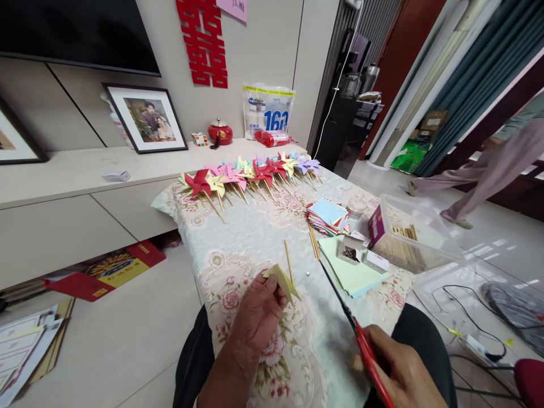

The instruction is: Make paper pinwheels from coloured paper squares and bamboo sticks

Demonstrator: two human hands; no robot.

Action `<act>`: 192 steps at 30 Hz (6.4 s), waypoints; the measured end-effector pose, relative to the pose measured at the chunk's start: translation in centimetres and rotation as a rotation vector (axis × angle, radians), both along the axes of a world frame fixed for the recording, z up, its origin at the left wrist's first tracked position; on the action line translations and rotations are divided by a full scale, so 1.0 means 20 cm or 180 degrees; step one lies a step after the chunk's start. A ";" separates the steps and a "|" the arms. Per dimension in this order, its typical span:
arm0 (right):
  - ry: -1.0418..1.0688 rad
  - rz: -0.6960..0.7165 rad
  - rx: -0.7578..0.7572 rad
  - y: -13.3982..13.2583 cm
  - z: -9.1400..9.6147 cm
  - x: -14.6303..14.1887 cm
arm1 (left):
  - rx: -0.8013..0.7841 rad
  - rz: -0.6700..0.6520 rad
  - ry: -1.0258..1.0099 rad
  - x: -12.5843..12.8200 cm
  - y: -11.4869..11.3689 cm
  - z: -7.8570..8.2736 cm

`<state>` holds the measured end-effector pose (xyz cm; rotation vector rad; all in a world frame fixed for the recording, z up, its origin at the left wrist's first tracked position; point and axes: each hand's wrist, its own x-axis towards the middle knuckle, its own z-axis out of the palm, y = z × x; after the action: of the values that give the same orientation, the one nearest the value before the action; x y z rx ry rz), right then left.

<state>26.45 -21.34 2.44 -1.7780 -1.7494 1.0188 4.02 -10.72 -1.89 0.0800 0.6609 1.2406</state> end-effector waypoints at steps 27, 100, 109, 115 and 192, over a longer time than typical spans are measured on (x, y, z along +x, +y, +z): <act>-0.0297 0.0540 0.0662 0.48 0.19 -0.13 | 0.0283 -0.0071 0.0263 0.04 0.03 0.01; 0.2888 0.0008 -0.0052 0.92 -0.11 -0.13 | 0.1301 0.0081 0.2480 0.07 0.42 -0.02; 0.2675 0.0126 -0.0185 0.92 -0.13 -0.14 | 0.1274 -0.0139 0.2183 0.09 0.40 -0.01; 0.2824 0.0014 -0.0174 0.92 -0.13 -0.15 | 0.1010 -0.0391 0.1621 0.10 0.40 0.00; -0.0486 0.1584 0.2683 0.85 -0.09 -0.18 | 0.0649 0.0210 0.1158 0.24 0.37 0.07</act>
<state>22.77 -4.27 0.69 -0.9255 -2.3014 0.1949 8.74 -3.36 -0.42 0.4650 0.8529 1.3686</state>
